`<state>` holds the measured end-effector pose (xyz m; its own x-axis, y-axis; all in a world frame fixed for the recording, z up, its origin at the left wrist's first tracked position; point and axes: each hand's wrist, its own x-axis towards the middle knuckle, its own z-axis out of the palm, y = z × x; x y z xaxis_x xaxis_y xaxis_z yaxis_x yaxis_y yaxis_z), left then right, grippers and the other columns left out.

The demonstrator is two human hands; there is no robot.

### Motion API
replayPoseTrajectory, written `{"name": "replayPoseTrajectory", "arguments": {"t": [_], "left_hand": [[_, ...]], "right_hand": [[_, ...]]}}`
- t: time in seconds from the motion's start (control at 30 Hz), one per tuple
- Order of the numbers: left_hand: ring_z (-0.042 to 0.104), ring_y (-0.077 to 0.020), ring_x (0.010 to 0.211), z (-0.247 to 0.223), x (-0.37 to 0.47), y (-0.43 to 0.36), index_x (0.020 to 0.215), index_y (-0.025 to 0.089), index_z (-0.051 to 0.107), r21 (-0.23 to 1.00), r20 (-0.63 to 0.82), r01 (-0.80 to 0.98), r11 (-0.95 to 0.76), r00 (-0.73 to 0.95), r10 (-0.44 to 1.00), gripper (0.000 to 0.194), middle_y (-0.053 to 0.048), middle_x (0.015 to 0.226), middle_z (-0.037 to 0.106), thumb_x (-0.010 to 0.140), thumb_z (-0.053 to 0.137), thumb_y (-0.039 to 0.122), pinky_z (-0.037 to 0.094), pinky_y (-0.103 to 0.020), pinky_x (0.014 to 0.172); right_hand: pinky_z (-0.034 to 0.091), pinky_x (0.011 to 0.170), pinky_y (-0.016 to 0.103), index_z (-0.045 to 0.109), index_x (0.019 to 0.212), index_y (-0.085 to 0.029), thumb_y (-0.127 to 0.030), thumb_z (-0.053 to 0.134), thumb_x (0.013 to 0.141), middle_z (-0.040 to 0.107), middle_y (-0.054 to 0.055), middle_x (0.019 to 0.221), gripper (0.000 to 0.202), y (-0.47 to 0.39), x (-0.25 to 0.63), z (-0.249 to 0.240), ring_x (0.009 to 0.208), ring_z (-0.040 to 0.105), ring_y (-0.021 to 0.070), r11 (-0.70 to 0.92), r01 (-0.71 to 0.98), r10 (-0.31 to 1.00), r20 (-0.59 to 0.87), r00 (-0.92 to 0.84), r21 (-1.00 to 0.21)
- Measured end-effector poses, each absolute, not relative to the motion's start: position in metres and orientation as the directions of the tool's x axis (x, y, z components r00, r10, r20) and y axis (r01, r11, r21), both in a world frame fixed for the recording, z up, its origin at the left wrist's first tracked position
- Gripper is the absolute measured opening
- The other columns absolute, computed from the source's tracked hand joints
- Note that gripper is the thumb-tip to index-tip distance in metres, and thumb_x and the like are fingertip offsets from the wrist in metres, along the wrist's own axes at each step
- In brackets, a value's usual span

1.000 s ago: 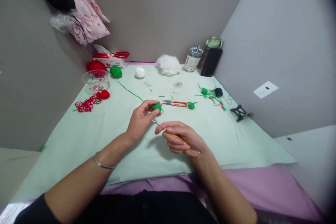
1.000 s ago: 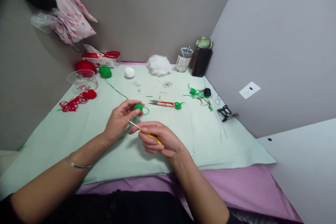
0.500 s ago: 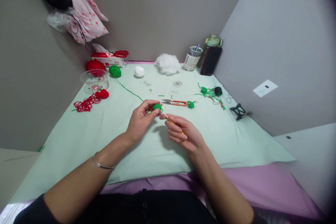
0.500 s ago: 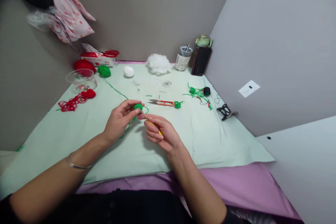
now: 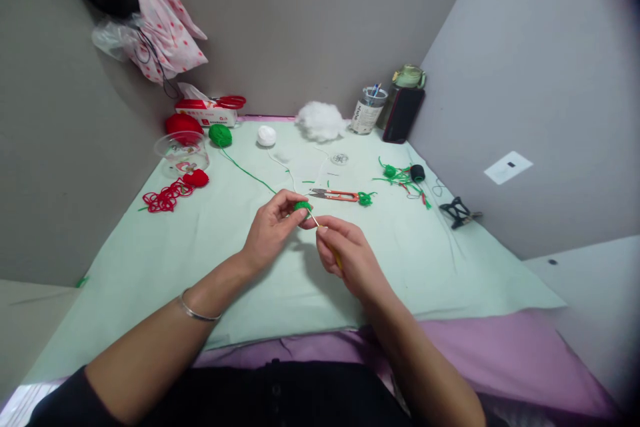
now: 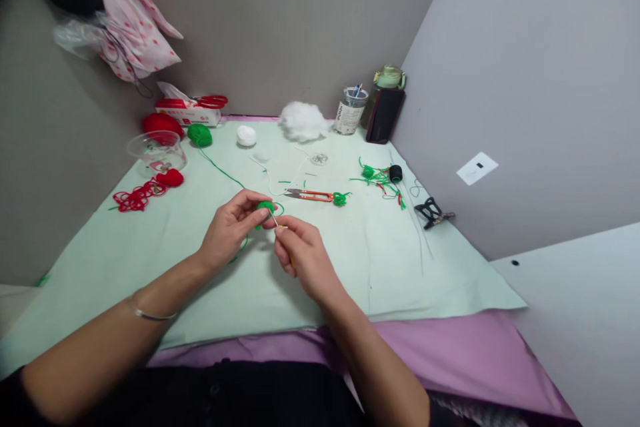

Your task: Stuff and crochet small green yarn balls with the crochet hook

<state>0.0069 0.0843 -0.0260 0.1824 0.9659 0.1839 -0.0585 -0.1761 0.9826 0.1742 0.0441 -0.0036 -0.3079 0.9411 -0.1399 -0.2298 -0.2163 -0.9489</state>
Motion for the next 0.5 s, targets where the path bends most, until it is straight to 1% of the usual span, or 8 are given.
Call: {"name": "replayPoseTrajectory", "arguments": {"t": [0.07,0.17,0.23,0.3,0.37,0.4,0.47,0.5], "left_hand": [[0.069,-0.0157,0.073,-0.022,0.009,0.084,0.1,0.018,0.066,0.985,0.174,-0.056,-0.166,0.198,0.965,0.013,-0.002,0.086,0.072,0.091,0.067,0.028,0.054,-0.03,0.072],[0.067,-0.0144,0.068,-0.018,0.011,0.083,0.092,0.018,0.065,0.986,0.169,-0.046,-0.163,0.209,0.963,0.006,-0.001,0.079,0.069,0.089,0.064,0.023,0.054,-0.028,0.066],[0.066,-0.0136,0.067,-0.018,0.011,0.082,0.091,0.018,0.064,0.984,0.178,-0.033,-0.175,0.21,0.961,0.004,-0.001,0.08,0.069,0.087,0.062,0.02,0.054,-0.027,0.065],[0.066,-0.0134,0.068,-0.019,0.011,0.081,0.092,0.019,0.064,0.98,0.197,-0.013,-0.199,0.206,0.959,0.005,-0.001,0.084,0.07,0.087,0.062,0.02,0.054,-0.027,0.065],[0.066,-0.014,0.071,-0.021,0.01,0.08,0.095,0.019,0.064,0.972,0.229,0.012,-0.236,0.2,0.953,0.007,-0.003,0.089,0.071,0.09,0.061,0.022,0.054,-0.028,0.068],[0.067,-0.0146,0.073,-0.022,0.009,0.081,0.098,0.019,0.065,0.965,0.249,0.028,-0.259,0.197,0.948,0.009,-0.003,0.092,0.072,0.091,0.06,0.023,0.054,-0.028,0.07],[0.068,-0.0164,0.082,-0.022,0.006,0.082,0.105,0.02,0.067,0.946,0.302,0.067,-0.319,0.185,0.935,0.014,-0.005,0.099,0.073,0.094,0.059,0.024,0.054,-0.03,0.078],[0.068,-0.0177,0.088,-0.022,0.005,0.084,0.108,0.021,0.068,0.931,0.336,0.09,-0.355,0.174,0.926,0.016,-0.006,0.102,0.074,0.095,0.059,0.024,0.054,-0.032,0.083]], "right_hand": [[0.023,0.045,0.023,0.066,0.107,-0.018,-0.036,0.054,0.098,0.038,-0.008,0.054,0.023,0.035,0.169,-0.004,0.046,0.03,0.0092,-0.043,-0.005,0.976,-0.041,-0.213,-0.999],[0.029,0.055,0.027,0.065,0.111,-0.02,-0.033,0.046,0.101,0.041,-0.005,0.061,0.025,0.026,0.165,-0.007,0.053,0.035,0.0125,0.153,0.308,0.978,0.098,-0.185,-0.939],[0.03,0.059,0.03,0.063,0.114,-0.02,-0.028,0.044,0.1,0.047,-0.003,0.065,0.025,0.024,0.164,-0.009,0.054,0.036,0.0134,0.246,0.446,0.963,0.165,-0.214,-0.86],[0.03,0.061,0.031,0.063,0.115,-0.02,-0.025,0.046,0.098,0.05,-0.002,0.068,0.025,0.025,0.164,-0.01,0.054,0.037,0.0133,0.306,0.495,0.947,0.206,-0.247,-0.813],[0.028,0.059,0.03,0.064,0.114,-0.019,-0.026,0.05,0.096,0.047,-0.003,0.066,0.023,0.028,0.165,-0.008,0.054,0.036,0.0126,0.287,0.436,0.948,0.189,-0.254,-0.853],[0.027,0.057,0.028,0.064,0.112,-0.019,-0.027,0.052,0.096,0.044,-0.004,0.063,0.023,0.03,0.166,-0.006,0.052,0.034,0.0118,0.227,0.345,0.957,0.143,-0.253,-0.91],[0.022,0.049,0.025,0.066,0.109,-0.018,-0.031,0.053,0.096,0.036,-0.008,0.057,0.023,0.036,0.17,-0.001,0.047,0.027,0.0091,-0.006,0.053,0.953,-0.022,-0.303,-0.999],[0.019,0.045,0.023,0.067,0.107,-0.017,-0.032,0.053,0.097,0.032,-0.01,0.055,0.023,0.04,0.173,0.001,0.044,0.021,0.0077,-0.155,-0.107,0.923,-0.105,-0.371,-0.982]]}}
